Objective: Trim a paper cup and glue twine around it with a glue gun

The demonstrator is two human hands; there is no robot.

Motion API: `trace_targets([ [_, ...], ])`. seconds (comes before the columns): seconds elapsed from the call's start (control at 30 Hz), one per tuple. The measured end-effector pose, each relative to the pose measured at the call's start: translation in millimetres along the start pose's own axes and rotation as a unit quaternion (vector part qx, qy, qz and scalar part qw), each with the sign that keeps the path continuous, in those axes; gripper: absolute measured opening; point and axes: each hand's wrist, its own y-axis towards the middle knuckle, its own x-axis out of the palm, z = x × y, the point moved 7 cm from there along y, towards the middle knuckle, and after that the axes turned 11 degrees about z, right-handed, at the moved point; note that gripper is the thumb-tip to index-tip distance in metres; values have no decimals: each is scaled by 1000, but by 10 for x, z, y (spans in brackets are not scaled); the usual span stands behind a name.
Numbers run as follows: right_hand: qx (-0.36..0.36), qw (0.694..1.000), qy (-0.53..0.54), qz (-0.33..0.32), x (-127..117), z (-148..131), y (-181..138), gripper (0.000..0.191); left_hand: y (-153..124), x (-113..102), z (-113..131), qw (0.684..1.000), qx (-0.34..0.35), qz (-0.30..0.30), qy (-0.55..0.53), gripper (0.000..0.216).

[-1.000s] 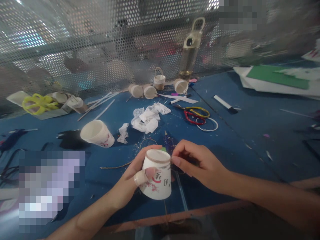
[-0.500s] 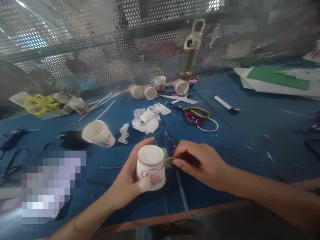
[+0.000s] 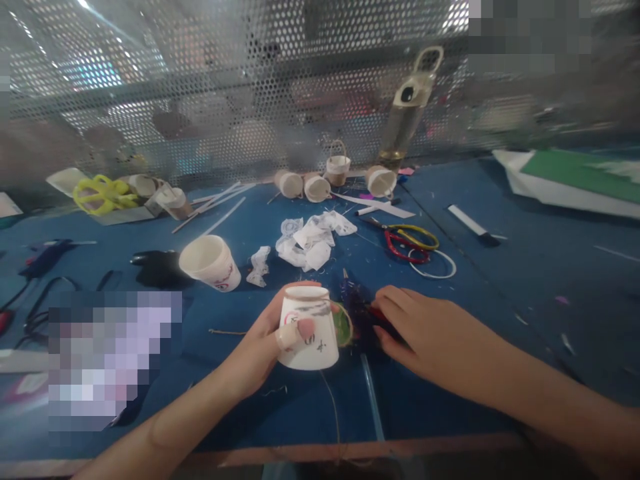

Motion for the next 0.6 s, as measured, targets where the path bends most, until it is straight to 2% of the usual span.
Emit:
trace_targets([
  [0.1,-33,999,16,-31,20,-26,-57,22,6,-12,-1,1000,-4,8,-6,47],
  [0.17,-41,999,-13,-24,38,-46,-73,30,10,-16,-11,1000,-5,10,-3,47],
  [0.43,27,996,-76,48,-3,-23,-14,34,17,-23,-38,999,-23,34,12,48],
  [0.5,55,995,-44,75,-57,24,-4,33,12,-48,-46,998,-25,51,18,49],
  [0.6,92,987,72,113,-121,74,-6,31,4,-78,-46,997,-17,70,27,49],
])
